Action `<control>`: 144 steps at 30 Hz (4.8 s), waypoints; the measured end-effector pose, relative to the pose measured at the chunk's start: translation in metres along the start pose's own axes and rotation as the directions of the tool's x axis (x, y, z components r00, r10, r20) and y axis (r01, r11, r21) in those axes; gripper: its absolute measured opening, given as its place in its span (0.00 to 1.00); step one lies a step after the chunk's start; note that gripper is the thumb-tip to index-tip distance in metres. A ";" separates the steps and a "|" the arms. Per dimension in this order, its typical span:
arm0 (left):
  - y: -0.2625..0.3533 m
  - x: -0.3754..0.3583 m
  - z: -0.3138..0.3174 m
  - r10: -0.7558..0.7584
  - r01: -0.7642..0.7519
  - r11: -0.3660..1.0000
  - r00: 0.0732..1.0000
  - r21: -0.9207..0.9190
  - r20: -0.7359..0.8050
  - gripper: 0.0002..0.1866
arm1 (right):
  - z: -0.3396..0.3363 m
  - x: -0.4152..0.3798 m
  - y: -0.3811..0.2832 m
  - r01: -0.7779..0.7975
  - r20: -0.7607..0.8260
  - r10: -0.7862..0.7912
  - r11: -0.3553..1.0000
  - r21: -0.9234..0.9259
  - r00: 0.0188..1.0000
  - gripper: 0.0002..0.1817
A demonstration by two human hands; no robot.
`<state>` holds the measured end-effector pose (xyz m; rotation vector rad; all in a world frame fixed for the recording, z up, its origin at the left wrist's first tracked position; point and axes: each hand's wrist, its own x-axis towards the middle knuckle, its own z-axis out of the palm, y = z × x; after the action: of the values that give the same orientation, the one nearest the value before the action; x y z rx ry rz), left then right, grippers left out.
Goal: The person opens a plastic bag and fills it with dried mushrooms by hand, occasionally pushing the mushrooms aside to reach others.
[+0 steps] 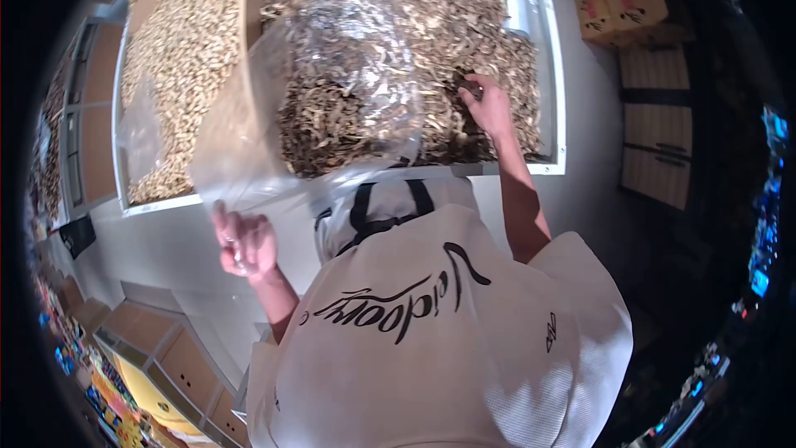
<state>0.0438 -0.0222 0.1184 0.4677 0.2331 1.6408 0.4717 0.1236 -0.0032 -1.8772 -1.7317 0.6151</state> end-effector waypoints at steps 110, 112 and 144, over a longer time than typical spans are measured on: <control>-0.011 0.025 0.014 -0.007 0.010 0.993 1.000 0.116 -0.024 0.22 | -0.030 0.011 -0.026 -0.152 -0.081 0.155 0.987 0.050 0.985 0.36; -0.010 0.025 0.011 -0.022 0.017 0.991 0.999 0.133 0.036 0.23 | -0.024 0.013 -0.082 -0.106 0.012 0.105 0.990 0.089 0.994 0.35; -0.027 0.038 0.023 -0.040 0.047 0.947 0.999 0.319 -0.028 0.21 | 0.061 -0.022 -0.116 0.334 0.417 -0.459 0.880 0.339 0.785 0.31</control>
<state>0.0756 0.0162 0.1337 0.6857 0.5277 1.5706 0.3425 0.1124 0.0243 -1.1772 -2.1626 1.1404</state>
